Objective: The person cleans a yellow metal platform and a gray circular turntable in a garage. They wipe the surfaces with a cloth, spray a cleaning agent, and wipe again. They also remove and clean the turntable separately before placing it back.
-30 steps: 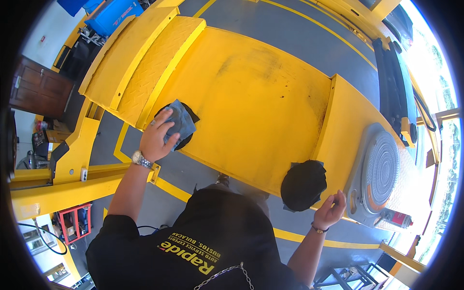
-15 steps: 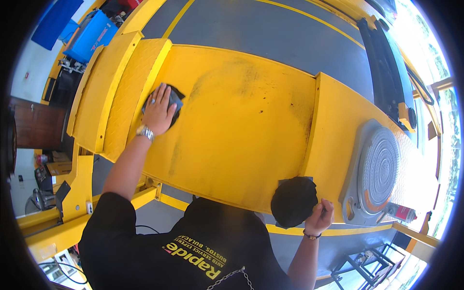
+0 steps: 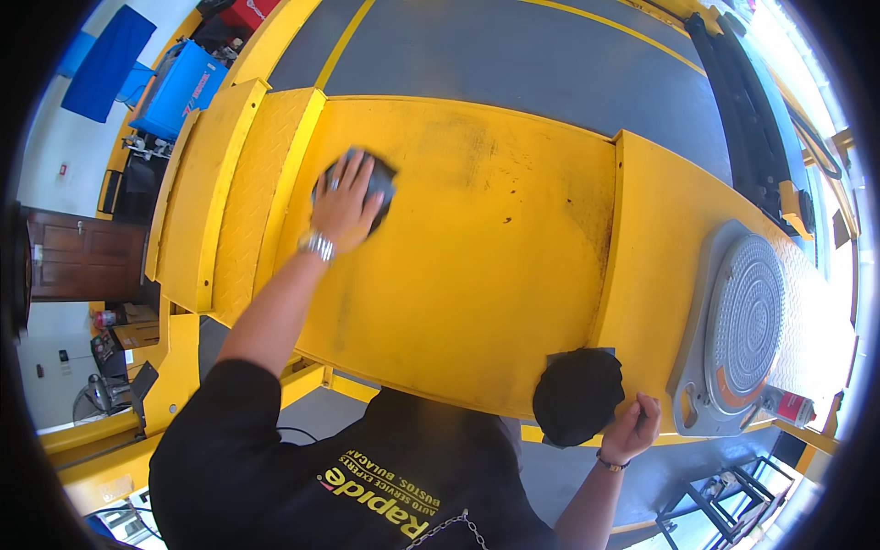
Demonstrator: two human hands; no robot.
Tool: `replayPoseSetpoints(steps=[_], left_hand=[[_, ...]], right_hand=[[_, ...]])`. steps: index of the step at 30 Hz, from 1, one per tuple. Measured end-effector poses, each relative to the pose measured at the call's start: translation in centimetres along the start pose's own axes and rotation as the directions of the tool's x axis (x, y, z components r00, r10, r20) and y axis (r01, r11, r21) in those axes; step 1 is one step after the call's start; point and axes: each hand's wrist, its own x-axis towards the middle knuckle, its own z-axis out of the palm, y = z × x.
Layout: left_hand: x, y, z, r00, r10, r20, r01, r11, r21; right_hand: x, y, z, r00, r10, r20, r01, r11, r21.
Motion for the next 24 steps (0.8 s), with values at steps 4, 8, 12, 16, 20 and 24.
replayPoseSetpoints(steps=[4,8,12,16,20,24], left_hand=[[-13.1,-2.2,-1.8,0.984,-0.068,0.163,0.068,0.998,0.009],[-10.2,-5.0,-1.0,0.994,-0.023,0.108,0.025,1.000,-0.008],[4.2,-7.4,0.9,0.998,0.066,-0.021,-0.066,0.998,-0.004],[14.7,-4.7,1.7,0.997,-0.078,0.005,0.078,0.997,0.018],[8.7,4.7,1.2,0.965,0.243,-0.095,-0.244,0.970,0.004],[-9.6,12.5,-3.8,0.807,0.570,0.153,-0.512,0.805,-0.300]], right_hand=[[-0.1,-1.3,0.6,0.985,-0.170,-0.002,0.170,0.985,-0.008],[-0.4,-1.4,0.6,0.986,-0.164,-0.026,0.163,0.986,-0.029],[0.2,-1.4,0.4,0.984,-0.176,-0.014,0.173,0.980,-0.097],[0.7,-1.4,0.5,0.991,-0.135,-0.013,0.134,0.988,-0.073],[0.6,-1.1,0.5,0.995,-0.095,-0.024,0.094,0.995,-0.027],[-0.1,-1.0,0.4,0.992,-0.118,-0.039,0.118,0.993,-0.009]])
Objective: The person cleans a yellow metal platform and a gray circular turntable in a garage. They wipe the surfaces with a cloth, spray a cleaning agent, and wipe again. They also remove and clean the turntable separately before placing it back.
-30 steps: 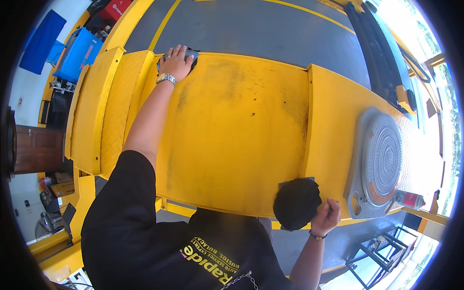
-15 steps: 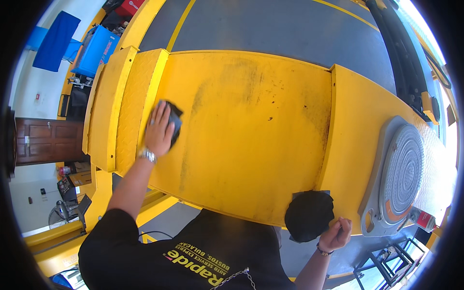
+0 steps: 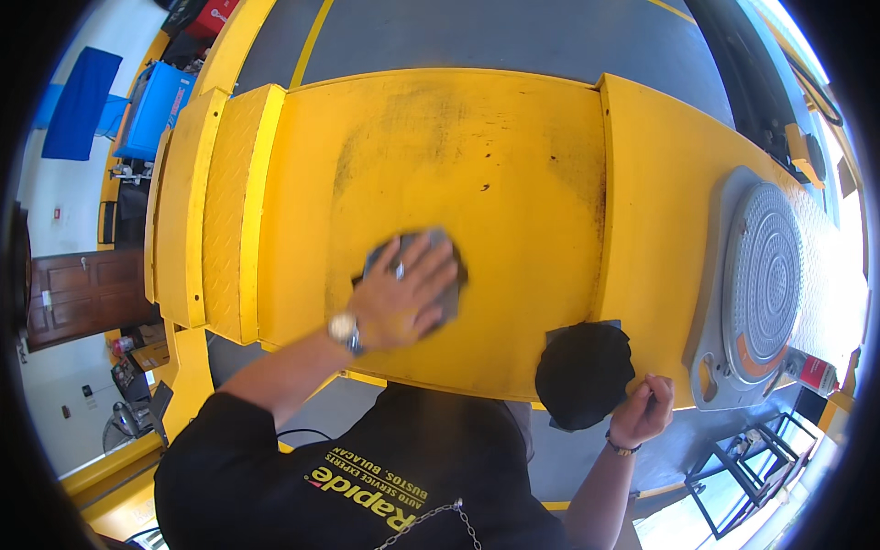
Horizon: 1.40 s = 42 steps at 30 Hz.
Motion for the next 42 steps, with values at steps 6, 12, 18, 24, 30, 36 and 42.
replayPoseSetpoints(steps=[6,12,18,24,30,36,42], left_hand=[[-0.8,-6.2,-1.1,0.999,-0.021,0.048,0.016,0.993,0.115],[16.4,-18.1,-2.6,0.856,-0.401,-0.326,0.486,0.839,0.243],[10.7,6.7,2.3,0.971,0.224,-0.085,-0.220,0.974,0.052],[6.0,1.9,0.3,0.980,0.186,0.069,-0.190,0.979,0.068],[25.2,-1.6,-1.6,0.944,-0.278,-0.178,0.303,0.944,0.128],[22.0,7.6,3.7,0.965,0.076,-0.251,-0.050,0.993,0.106],[4.8,11.4,0.8,0.945,0.322,0.052,-0.315,0.944,-0.100]], right_hand=[[0.3,-1.3,0.3,0.998,-0.067,0.001,0.067,0.998,-0.012],[1.4,-1.6,0.6,0.999,-0.047,-0.013,0.048,0.999,0.017],[0.9,-0.9,0.2,0.996,0.061,-0.061,-0.057,0.996,0.076],[1.0,-2.0,0.5,0.993,-0.108,-0.047,0.107,0.994,-0.031],[2.2,-2.8,0.9,0.943,-0.326,0.064,0.332,0.924,-0.192],[3.4,-4.6,0.5,0.886,-0.381,0.266,0.445,0.859,-0.252],[3.8,-5.0,0.5,0.803,-0.467,0.371,0.535,0.839,-0.103]])
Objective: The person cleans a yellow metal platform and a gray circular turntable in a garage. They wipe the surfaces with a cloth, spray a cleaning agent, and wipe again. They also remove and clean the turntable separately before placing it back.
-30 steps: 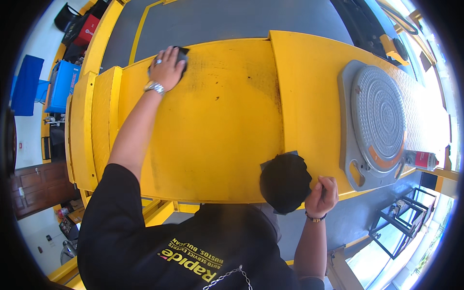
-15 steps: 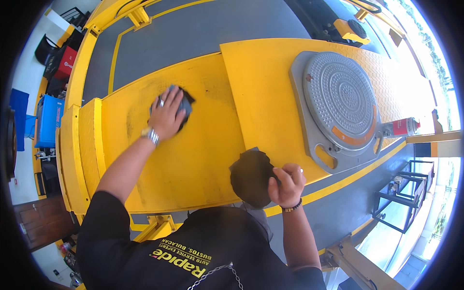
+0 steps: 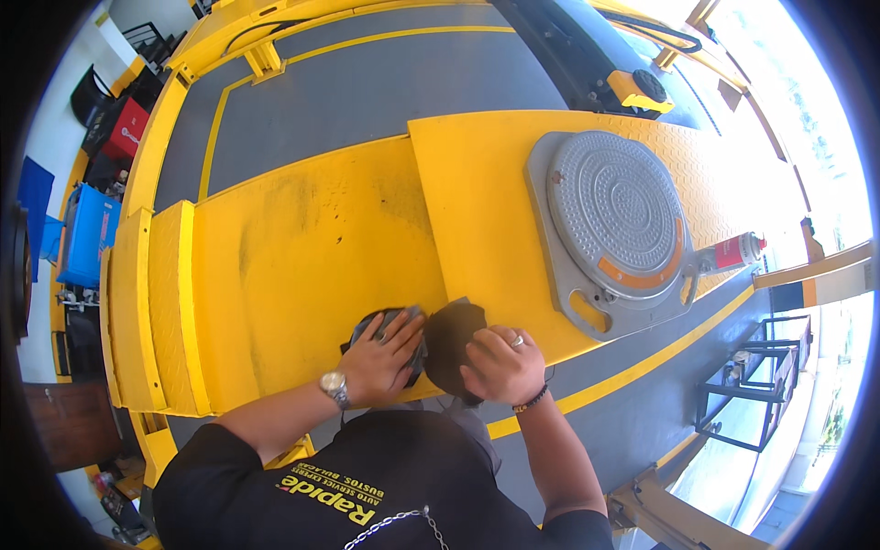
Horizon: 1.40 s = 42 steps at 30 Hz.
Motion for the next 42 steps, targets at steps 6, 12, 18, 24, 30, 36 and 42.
replayPoseSetpoints(steps=[6,12,18,24,30,36,42], left_hand=[[7.6,-9.8,-0.4,0.976,-0.141,-0.166,0.161,0.980,0.116],[20.7,-18.1,-3.7,0.784,-0.524,-0.332,0.583,0.805,0.106],[12.0,-4.5,2.3,0.938,-0.196,-0.287,0.252,0.952,0.172],[-1.7,3.2,6.2,0.941,-0.096,-0.324,0.057,0.990,-0.126],[-16.3,-1.3,5.4,0.766,-0.319,-0.558,0.413,0.910,0.047],[-27.0,-7.2,-3.2,0.434,-0.464,-0.772,0.798,0.595,0.092],[-33.5,-11.1,-9.1,0.350,-0.491,-0.798,0.931,0.276,0.238]], right_hand=[[-0.7,-0.1,0.0,0.996,0.046,-0.070,-0.048,0.998,-0.030],[-0.4,0.2,0.7,0.994,0.064,-0.086,-0.066,0.997,-0.026],[-1.7,0.8,1.5,0.986,0.087,-0.141,-0.100,0.990,-0.095],[-2.2,0.6,2.3,0.960,0.223,-0.171,-0.254,0.950,-0.183],[-2.0,0.6,2.6,0.956,0.259,-0.136,-0.277,0.951,-0.136],[-2.5,1.0,1.9,0.943,0.302,-0.137,-0.322,0.932,-0.165],[-1.1,0.4,2.0,0.935,0.321,-0.153,-0.329,0.944,-0.031]])
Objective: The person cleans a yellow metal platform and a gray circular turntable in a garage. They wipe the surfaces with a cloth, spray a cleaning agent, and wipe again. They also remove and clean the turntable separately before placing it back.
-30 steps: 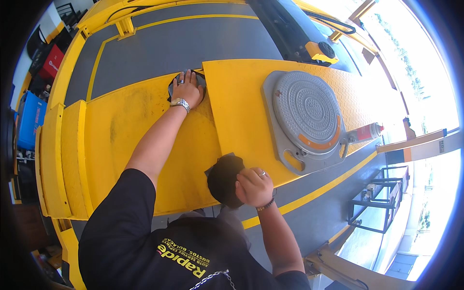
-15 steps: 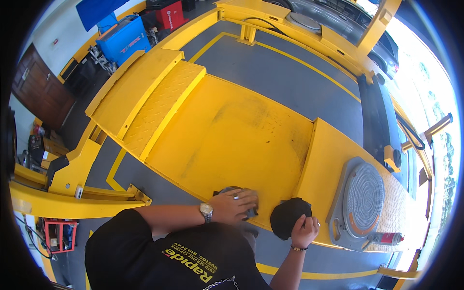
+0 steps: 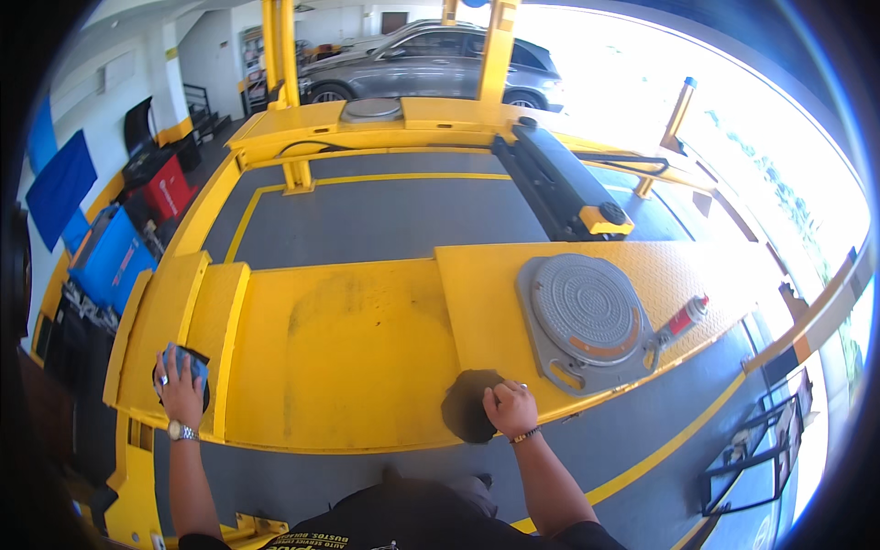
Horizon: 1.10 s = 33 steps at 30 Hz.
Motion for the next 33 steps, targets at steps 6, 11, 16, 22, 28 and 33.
replayPoseSetpoints(steps=[6,11,16,22,28,33], left_hand=[[0.5,5.5,1.8,0.987,0.112,-0.111,-0.127,0.982,-0.138],[-2.7,21.5,-1.6,0.965,0.212,-0.155,-0.258,0.649,-0.715],[-6.8,34.7,-5.9,0.851,0.497,-0.169,-0.318,0.233,-0.919],[-7.5,45.0,-10.5,0.592,0.762,-0.262,-0.606,0.207,-0.768],[-9.0,50.1,-8.9,0.579,0.761,-0.291,-0.639,0.202,-0.743],[-7.3,51.6,-11.1,0.816,0.496,-0.296,-0.410,0.138,-0.901]], right_hand=[[-1.0,1.1,-0.6,0.999,0.043,-0.027,-0.042,0.998,0.055],[-0.8,1.2,-1.6,0.983,0.169,-0.074,-0.150,0.966,0.211],[-4.9,1.0,-4.0,0.823,0.561,0.089,-0.498,0.639,0.586],[-9.6,4.0,-8.8,0.816,0.575,0.066,-0.374,0.437,0.818],[-8.9,6.5,-11.9,0.955,0.289,0.067,-0.209,0.495,0.843],[-8.0,9.7,-14.5,0.977,0.199,-0.072,-0.092,0.705,0.703]])
